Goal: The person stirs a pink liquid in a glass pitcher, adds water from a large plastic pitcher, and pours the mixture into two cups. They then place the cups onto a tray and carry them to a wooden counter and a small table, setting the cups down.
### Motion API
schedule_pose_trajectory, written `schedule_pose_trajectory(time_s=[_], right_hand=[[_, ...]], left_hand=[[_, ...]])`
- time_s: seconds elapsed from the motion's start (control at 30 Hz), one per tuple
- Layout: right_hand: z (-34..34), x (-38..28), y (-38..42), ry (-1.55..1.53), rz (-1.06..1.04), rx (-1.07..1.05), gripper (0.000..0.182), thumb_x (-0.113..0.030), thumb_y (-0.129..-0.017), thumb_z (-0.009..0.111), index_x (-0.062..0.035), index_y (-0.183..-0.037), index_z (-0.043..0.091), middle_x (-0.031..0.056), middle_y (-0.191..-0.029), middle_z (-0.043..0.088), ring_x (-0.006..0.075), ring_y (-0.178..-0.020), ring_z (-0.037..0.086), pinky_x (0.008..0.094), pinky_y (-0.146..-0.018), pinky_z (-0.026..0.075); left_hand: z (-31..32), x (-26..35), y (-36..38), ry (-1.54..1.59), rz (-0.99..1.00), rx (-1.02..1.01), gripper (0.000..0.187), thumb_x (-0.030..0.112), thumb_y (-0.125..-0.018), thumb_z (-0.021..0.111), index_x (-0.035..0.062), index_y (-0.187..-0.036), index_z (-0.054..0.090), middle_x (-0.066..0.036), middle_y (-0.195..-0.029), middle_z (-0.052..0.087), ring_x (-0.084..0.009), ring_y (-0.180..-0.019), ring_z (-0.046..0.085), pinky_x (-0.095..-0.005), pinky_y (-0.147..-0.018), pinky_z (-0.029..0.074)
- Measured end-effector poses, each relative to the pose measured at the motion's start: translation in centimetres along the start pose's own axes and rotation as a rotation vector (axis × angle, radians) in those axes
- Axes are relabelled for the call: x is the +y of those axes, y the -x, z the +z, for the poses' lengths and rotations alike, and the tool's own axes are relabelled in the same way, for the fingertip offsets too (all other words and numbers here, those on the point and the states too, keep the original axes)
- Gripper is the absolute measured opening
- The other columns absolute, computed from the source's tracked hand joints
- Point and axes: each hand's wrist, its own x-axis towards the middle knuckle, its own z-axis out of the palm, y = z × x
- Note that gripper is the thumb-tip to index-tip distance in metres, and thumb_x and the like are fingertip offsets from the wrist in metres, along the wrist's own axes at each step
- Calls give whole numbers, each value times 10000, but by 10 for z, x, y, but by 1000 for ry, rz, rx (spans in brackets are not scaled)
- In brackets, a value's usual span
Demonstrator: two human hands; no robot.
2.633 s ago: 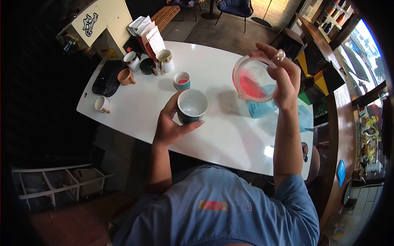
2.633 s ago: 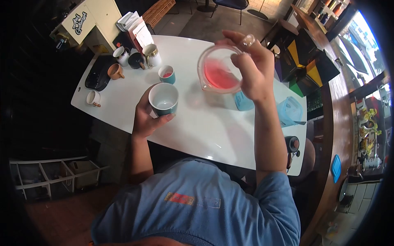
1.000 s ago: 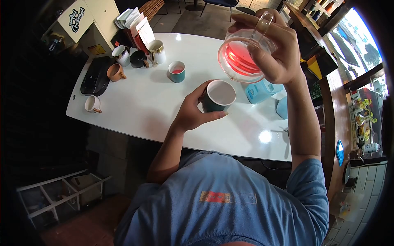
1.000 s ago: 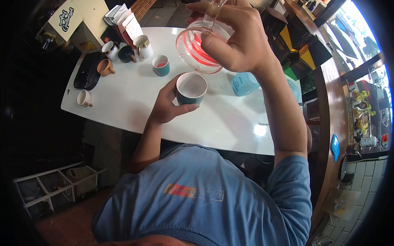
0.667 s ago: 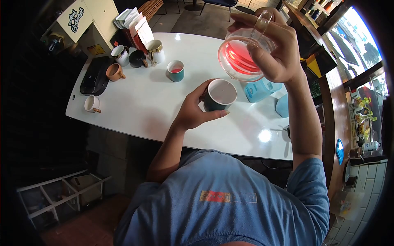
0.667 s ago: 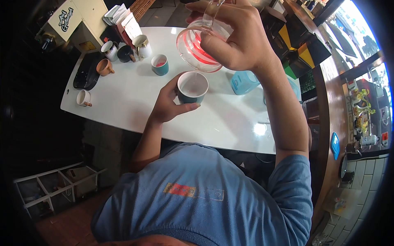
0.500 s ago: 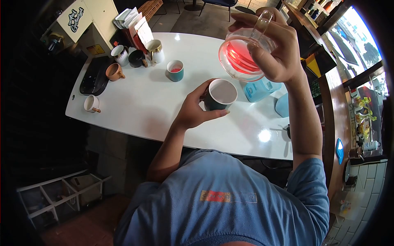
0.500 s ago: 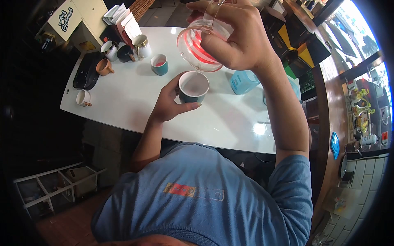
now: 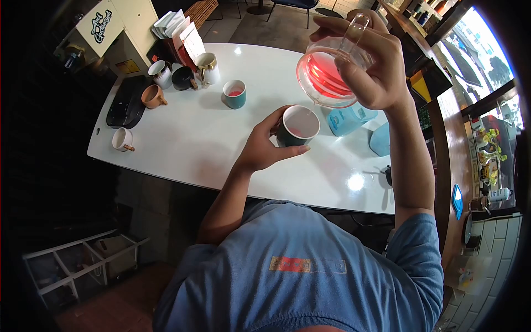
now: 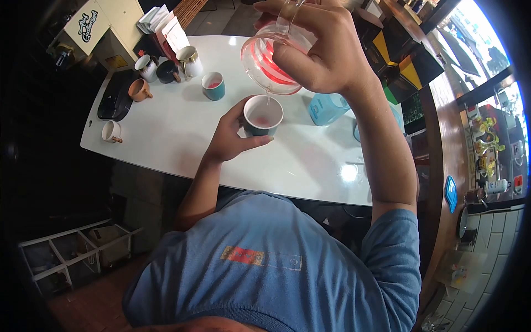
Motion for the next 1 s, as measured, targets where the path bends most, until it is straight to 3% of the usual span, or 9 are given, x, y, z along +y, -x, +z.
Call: schedule_pose_trajectory(time_s=[0.33,0.4,0.6,0.7,1.0], right_hand=[[3,7,8,-2,-15,-5,446,-283,-576,562,15,-864,728,164,-848,712,244,-696,606,362,-796,418],[3,-1,6,-84,-32,62,473,-294,-594,566,29,-904,717,139,-822,713,243,-686,612,360,-804,418],[3,-6,11,-6,21,4,506,-298,-628,586,58,-972,689,98,-797,712,223,-670,635,357,-830,417],[15,9,18,-153,-18,77,496,-287,-631,586,58,-973,689,103,-790,711,217,-673,648,357,-842,415],[6,-12,17,-48,31,-15,494,-282,-639,584,66,-975,688,123,-783,712,230,-680,666,379,-885,410]], left_hand=[[3,-1,1,3,-12,-11,747,139,-681,845,32,-1317,469,-67,-1162,610,-155,-1064,583,-312,-935,452],[4,-1,2,-3,8,-6,741,121,-682,841,32,-1316,469,-64,-1169,604,-152,-1066,581,-309,-933,453],[7,-6,4,48,-11,-11,726,94,-684,833,38,-1310,468,-55,-1157,601,-142,-1054,579,-304,-923,457],[8,-9,6,64,-8,-19,726,93,-685,831,40,-1310,466,-54,-1154,600,-142,-1051,581,-304,-919,459],[12,-19,9,81,-10,-25,735,92,-682,833,41,-1316,464,-62,-1161,602,-148,-1047,586,-307,-923,465]])
